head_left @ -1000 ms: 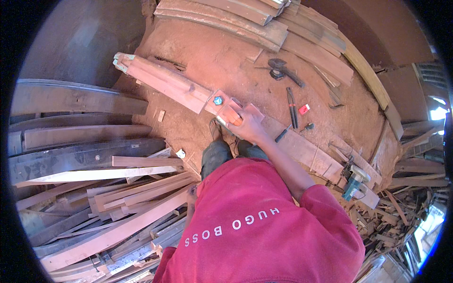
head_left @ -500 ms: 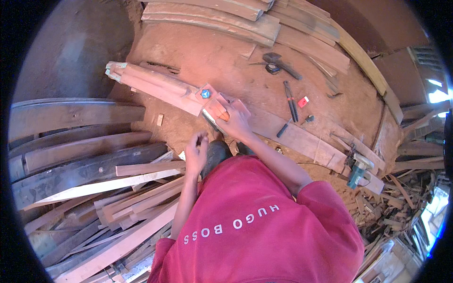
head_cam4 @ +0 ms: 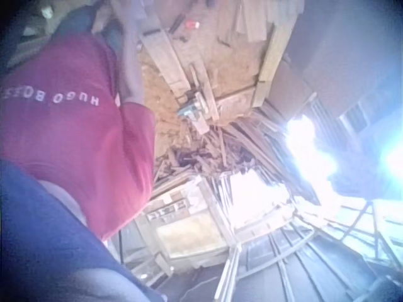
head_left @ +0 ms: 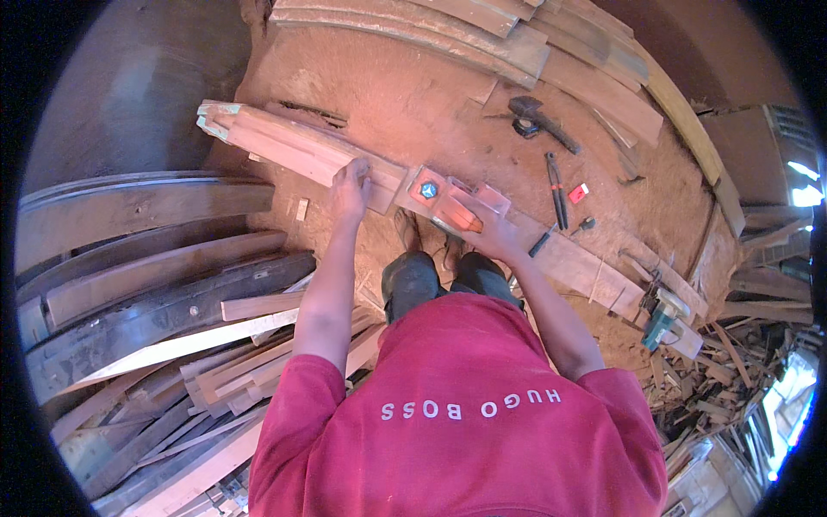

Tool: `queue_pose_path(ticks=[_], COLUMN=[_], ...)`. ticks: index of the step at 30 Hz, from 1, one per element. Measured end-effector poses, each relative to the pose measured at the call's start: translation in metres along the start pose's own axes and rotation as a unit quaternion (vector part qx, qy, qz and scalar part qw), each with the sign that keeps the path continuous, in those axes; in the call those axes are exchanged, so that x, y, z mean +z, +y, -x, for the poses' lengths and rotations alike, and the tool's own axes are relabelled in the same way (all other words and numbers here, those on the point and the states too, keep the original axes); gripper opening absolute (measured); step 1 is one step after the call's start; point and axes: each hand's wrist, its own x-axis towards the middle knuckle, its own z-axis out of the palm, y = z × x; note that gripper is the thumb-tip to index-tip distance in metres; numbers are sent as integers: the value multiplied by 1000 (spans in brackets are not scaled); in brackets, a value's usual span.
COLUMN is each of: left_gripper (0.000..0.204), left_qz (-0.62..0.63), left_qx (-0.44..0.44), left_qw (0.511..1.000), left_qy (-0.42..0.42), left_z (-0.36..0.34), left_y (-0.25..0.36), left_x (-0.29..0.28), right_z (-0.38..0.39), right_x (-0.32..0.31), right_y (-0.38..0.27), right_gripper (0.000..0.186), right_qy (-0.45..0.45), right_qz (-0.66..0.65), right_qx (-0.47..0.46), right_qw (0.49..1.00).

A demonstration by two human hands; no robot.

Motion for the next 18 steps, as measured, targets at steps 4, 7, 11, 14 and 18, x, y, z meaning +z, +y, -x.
queue_pose_path(ticks=[4,7,11,14,18], left_gripper=[34,29,21,19,22], left_qz=[-56,-75,50,142,264], left_qx=[78,74,85,35,-81], left_qw=[994,988,994,989,961], left_qy=[-61,-110,-52,-10,2], left_z=[-23,-35,-38,-36,-16], left_y=[-17,-31,-56,-57,-77], left_x=[24,33,34,21,-4], right_z=[-11,-24,-37,-41,-44], right_x=[10,34,40,41,32], right_y=[6,31,23,24,21], right_gripper=[59,55,56,55,54], right_qy=[-38,13,-13,-16,-16], right_qz=[23,53,30,20,4], right_qx=[20,-45,-13,11,25], right_qw=[999,997,999,1000,1000])
